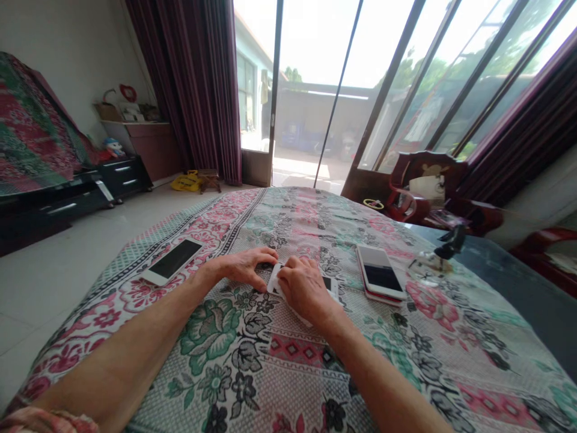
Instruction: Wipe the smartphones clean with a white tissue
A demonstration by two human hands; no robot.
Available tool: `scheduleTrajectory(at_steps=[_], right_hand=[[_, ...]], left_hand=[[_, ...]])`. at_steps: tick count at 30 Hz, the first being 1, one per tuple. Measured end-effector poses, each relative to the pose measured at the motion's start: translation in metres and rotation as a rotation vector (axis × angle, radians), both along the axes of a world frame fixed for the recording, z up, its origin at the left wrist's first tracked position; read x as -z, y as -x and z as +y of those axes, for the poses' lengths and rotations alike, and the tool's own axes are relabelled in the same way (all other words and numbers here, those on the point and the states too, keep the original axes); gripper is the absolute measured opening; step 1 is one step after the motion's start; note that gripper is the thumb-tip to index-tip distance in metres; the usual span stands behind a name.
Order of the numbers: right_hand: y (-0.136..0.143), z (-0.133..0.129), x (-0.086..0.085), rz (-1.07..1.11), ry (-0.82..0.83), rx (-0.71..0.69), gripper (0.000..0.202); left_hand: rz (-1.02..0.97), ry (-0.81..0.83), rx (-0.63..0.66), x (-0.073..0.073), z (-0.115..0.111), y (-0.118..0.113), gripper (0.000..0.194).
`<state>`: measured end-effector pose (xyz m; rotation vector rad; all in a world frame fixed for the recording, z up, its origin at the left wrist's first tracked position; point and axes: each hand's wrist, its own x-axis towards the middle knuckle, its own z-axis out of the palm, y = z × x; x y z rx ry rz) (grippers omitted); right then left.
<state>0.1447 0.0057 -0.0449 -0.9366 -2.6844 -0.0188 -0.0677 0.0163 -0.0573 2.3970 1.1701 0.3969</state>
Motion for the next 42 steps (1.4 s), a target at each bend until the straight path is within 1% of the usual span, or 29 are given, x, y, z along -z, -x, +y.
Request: scheduleTrajectory(at_steps=[4, 7, 10, 14, 17, 19, 22, 25, 28, 31, 37, 39, 42], right_hand=[[0.002, 0.015, 0.008, 0.051, -0.018, 0.134, 0.02], [0.01, 0.017, 0.012, 0.058, -0.04, 0.163, 0.023], [0.015, 0.012, 0.011, 0.068, -0.041, 0.121, 0.023], [0.011, 0.003, 0.006, 0.079, -0.028, 0.028, 0.019], [0.007, -0.002, 0.006, 0.066, -0.029, -0.028, 0.017], [0.007, -0.004, 0.007, 0.077, -0.034, -0.04, 0.018], [0.01, -0.006, 0.012, 0.119, -0.029, -0.003, 0.02], [0.015, -0.005, 0.014, 0.129, -0.024, 0.04, 0.02], [0.016, -0.002, 0.013, 0.119, -0.028, 0.055, 0.018], [0.01, 0.005, 0.008, 0.097, -0.018, 0.116, 0.019], [-0.014, 0.026, 0.001, 0.056, 0.043, 0.28, 0.022], [-0.018, 0.031, 0.002, 0.052, 0.055, 0.293, 0.024], [-0.017, 0.031, 0.007, 0.092, 0.024, 0.242, 0.024]], left_hand=[[-0.004, 0.018, 0.0, 0.0, 0.002, 0.0, 0.054], [-0.003, 0.01, 0.006, 0.0, 0.002, -0.001, 0.052], [0.006, 0.006, 0.008, -0.001, 0.002, -0.002, 0.05], [0.007, 0.008, 0.001, -0.002, 0.0, -0.002, 0.048], [-0.002, -0.002, -0.008, -0.001, -0.001, -0.002, 0.052], [-0.007, -0.004, -0.003, -0.002, -0.001, -0.002, 0.053], [-0.001, 0.005, -0.001, -0.002, -0.003, -0.004, 0.056], [0.015, 0.01, -0.042, -0.002, -0.006, -0.007, 0.066], [0.032, 0.001, -0.076, 0.0, -0.009, -0.009, 0.069], [0.044, 0.003, -0.08, 0.001, -0.008, -0.008, 0.072], [0.061, 0.009, -0.087, 0.0, -0.007, -0.008, 0.077], [0.063, 0.008, -0.09, -0.001, -0.008, -0.009, 0.077], [0.064, 0.001, -0.075, -0.002, -0.008, -0.01, 0.076]])
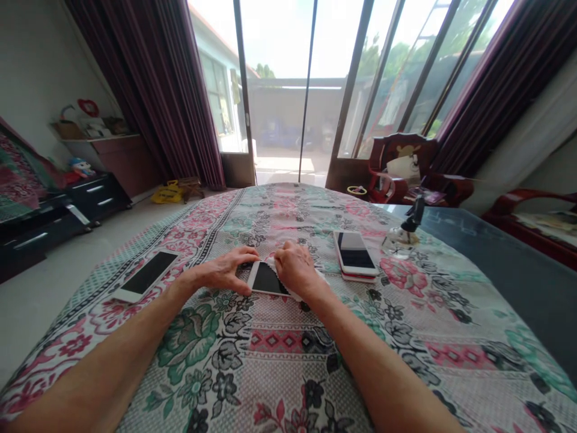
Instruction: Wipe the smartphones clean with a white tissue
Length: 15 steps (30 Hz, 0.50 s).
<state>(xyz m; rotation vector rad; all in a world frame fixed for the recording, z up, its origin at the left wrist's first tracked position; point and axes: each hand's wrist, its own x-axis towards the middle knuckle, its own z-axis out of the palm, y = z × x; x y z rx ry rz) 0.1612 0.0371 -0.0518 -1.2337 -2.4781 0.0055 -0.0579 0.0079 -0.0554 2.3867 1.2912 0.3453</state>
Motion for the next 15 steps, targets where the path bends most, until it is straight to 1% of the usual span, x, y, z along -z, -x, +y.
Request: scheduleTrajectory(at_steps=[3, 7, 11, 15], right_hand=[[0.007, -0.005, 0.005, 0.05, -0.043, -0.07, 0.022], [0.012, -0.012, 0.008, 0.086, -0.058, -0.191, 0.022], [0.012, -0.014, 0.01, 0.128, -0.036, -0.266, 0.02], [0.007, -0.01, 0.011, 0.149, 0.003, -0.325, 0.019]], left_hand=[[-0.005, 0.013, 0.015, 0.001, 0.001, 0.002, 0.076], [-0.011, 0.057, 0.02, 0.003, 0.003, 0.007, 0.078], [-0.009, 0.075, 0.026, 0.003, 0.004, 0.009, 0.076], [0.002, 0.081, 0.032, 0.0, 0.003, 0.007, 0.077]])
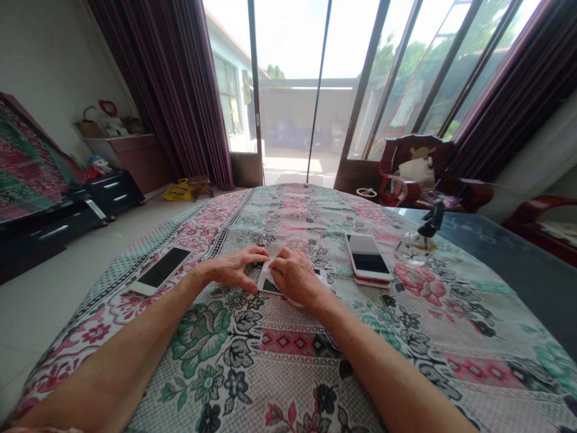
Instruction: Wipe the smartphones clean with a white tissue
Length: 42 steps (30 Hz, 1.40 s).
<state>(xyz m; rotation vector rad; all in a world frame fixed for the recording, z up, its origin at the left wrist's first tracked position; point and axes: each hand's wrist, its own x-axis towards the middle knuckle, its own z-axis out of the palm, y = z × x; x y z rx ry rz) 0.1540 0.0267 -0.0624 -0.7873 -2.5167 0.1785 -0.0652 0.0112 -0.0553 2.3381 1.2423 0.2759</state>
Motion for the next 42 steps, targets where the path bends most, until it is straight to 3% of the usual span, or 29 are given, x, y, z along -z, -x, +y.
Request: scheduleTrajectory(at_steps=[10, 16, 20, 28, 38, 42], right_hand=[[-0.028, -0.01, -0.004, -0.039, -0.058, -0.056, 0.02], [-0.011, -0.012, -0.006, -0.095, -0.086, 0.063, 0.023], [0.007, -0.018, -0.007, -0.125, -0.09, 0.062, 0.019], [0.003, -0.005, -0.005, -0.118, -0.076, 0.121, 0.023], [-0.01, -0.036, -0.019, -0.133, -0.059, -0.026, 0.019], [-0.009, -0.029, -0.013, -0.121, -0.06, -0.005, 0.021]], left_hand=[[-0.022, -0.025, -0.009, -0.001, -0.001, -0.004, 0.077], [0.019, -0.012, -0.032, -0.009, -0.004, -0.008, 0.072], [0.005, -0.036, -0.022, -0.01, -0.006, -0.01, 0.065], [0.002, -0.049, -0.031, -0.004, -0.004, -0.007, 0.072], [-0.01, -0.08, 0.01, 0.0, 0.0, -0.005, 0.072], [-0.019, -0.075, -0.003, 0.002, 0.001, -0.004, 0.073]])
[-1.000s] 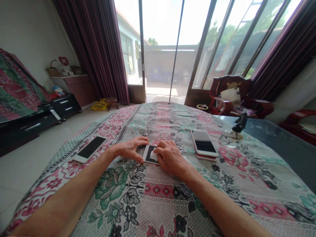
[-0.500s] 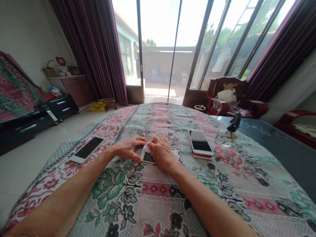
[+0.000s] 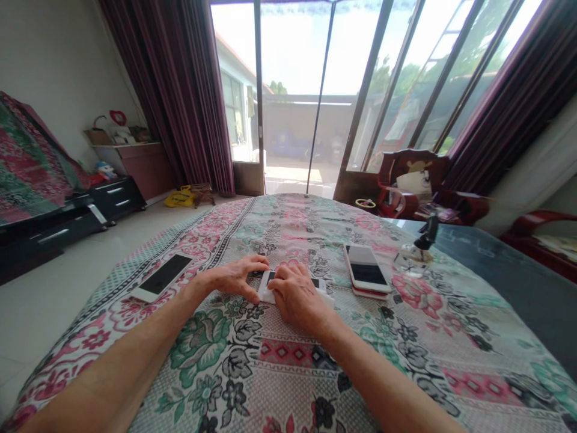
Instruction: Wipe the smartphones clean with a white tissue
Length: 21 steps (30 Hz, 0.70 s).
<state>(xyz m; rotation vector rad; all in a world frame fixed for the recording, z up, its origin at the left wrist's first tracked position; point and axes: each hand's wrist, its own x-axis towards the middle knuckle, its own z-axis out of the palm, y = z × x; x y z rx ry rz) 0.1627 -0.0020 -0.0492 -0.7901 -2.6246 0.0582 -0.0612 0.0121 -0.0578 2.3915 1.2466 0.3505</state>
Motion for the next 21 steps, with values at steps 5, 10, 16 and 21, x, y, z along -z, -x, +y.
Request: scheduleTrajectory(at_steps=[5, 10, 16, 21], right_hand=[[0.01, 0.023, 0.013, 0.026, -0.028, 0.07, 0.022], [0.012, 0.027, 0.012, 0.033, -0.037, 0.111, 0.024], [0.003, 0.005, 0.0, -0.011, 0.001, 0.085, 0.019], [0.001, -0.007, 0.001, 0.008, -0.001, 0.063, 0.015]], left_hand=[[0.003, 0.005, 0.013, 0.004, 0.002, 0.002, 0.075], [0.0, -0.002, 0.012, 0.005, 0.002, 0.003, 0.075], [-0.013, -0.013, 0.009, 0.004, 0.001, 0.002, 0.075], [-0.03, -0.032, 0.015, 0.005, 0.002, 0.002, 0.071]])
